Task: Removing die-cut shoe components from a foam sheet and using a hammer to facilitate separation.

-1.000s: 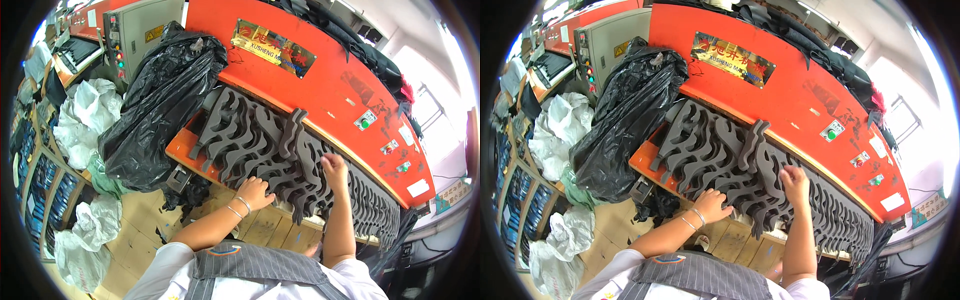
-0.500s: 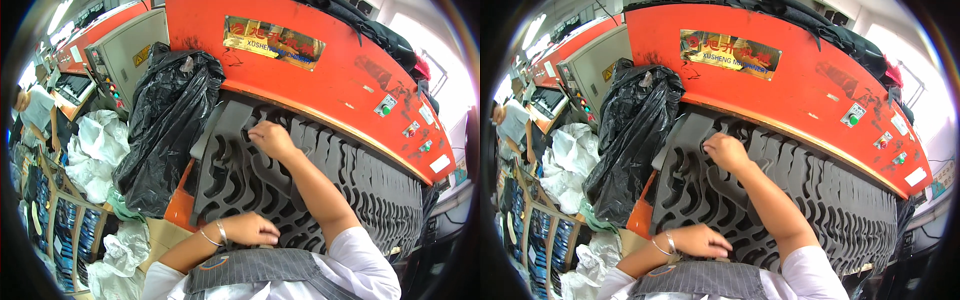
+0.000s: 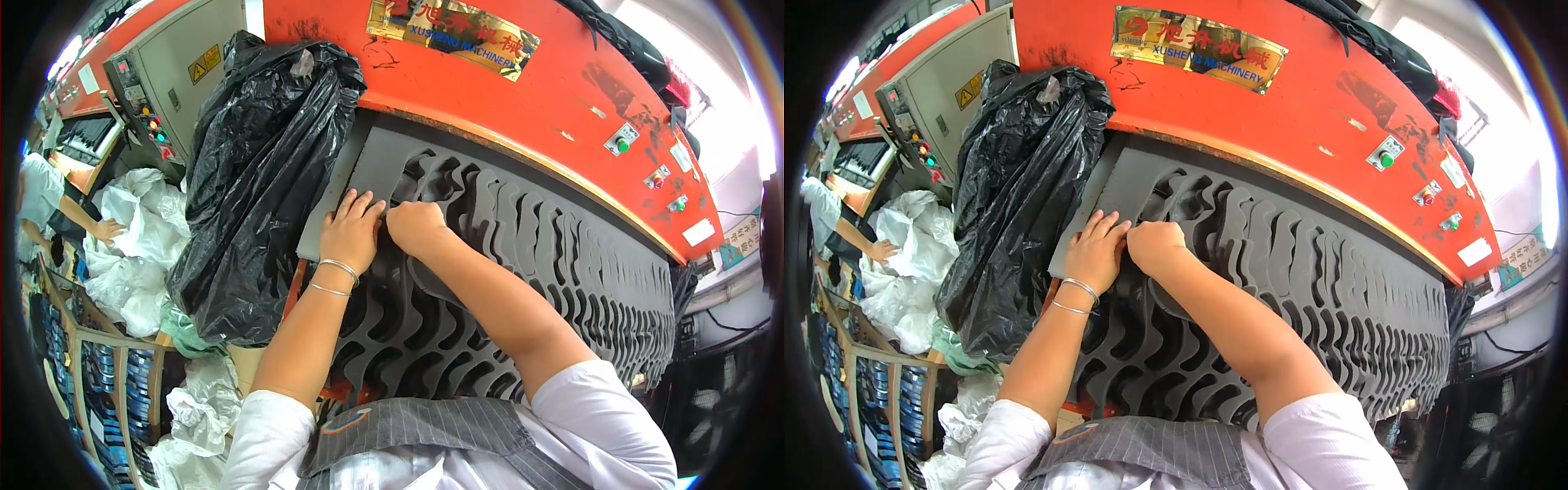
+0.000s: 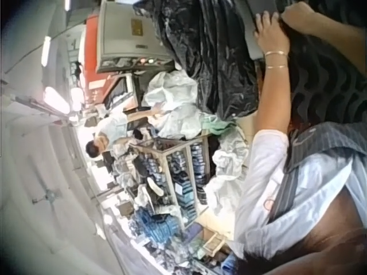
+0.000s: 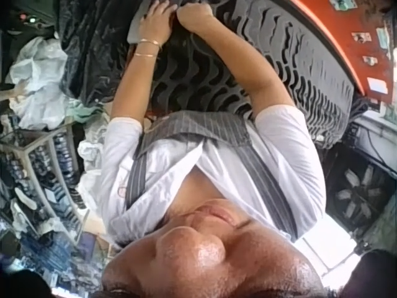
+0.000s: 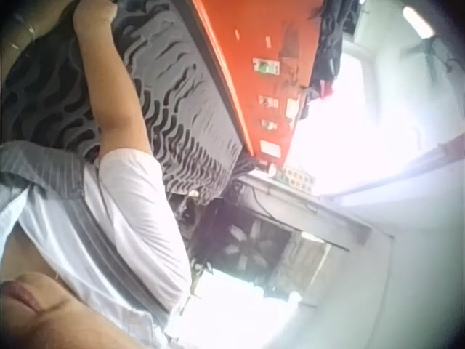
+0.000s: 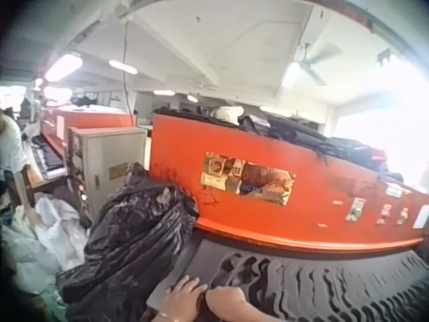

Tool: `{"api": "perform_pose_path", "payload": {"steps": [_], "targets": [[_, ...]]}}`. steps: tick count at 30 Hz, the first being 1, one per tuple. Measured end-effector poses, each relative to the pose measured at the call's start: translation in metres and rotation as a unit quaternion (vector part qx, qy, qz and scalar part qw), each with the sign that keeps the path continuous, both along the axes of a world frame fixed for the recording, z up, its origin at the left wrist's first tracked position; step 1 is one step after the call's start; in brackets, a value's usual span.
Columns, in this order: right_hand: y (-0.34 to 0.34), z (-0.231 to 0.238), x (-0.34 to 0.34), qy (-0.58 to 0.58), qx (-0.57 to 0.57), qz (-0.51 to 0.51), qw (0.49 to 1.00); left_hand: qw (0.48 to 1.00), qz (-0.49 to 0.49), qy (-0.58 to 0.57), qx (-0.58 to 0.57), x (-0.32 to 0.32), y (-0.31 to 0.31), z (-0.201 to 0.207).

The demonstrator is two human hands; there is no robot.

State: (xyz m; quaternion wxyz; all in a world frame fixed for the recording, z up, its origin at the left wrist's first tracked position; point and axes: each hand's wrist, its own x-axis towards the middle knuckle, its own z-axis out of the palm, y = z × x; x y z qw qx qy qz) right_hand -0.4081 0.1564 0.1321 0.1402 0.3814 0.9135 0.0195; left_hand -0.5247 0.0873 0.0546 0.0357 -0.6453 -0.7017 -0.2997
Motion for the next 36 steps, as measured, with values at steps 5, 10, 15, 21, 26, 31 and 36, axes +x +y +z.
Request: {"api": "perform_pose_path", "payload": {"steps": [5, 10, 15, 21, 26, 31, 36], "targets": [[-0.011, -0.026, 0.005, 0.002, 0.023, 0.008, 1.000, 1.000, 0.003, -0.011, -0.013, -0.006, -0.012, -0.003], [-0.005, -0.048, 0.021, 0.144, 0.038, 0.020, 0.989, 0.999, 0.016, -0.023, -0.023, -0.004, -0.023, -0.001], [0.008, -0.033, 0.022, 0.115, -0.002, 0.034, 0.993, 0.998, 0.016, -0.042, -0.040, -0.002, -0.026, 0.003], [-0.005, -0.017, 0.017, 0.080, 0.023, 0.030, 0.996, 0.979, 0.056, -0.196, 0.013, -0.020, -0.013, -0.006], [0.014, -0.023, 0.028, 0.152, -0.058, 0.027, 0.986, 0.987, 0.059, -0.150, 0.014, -0.013, -0.017, -0.011], [0.029, 0.009, 0.018, 0.119, -0.088, 0.018, 0.989, 0.989, 0.082, -0.126, -0.007, -0.018, -0.021, -0.012], [0.106, 0.087, 0.039, 0.216, -0.079, 0.018, 0.973, 0.994, 0.102, -0.045, -0.016, -0.022, -0.013, -0.009]]}}
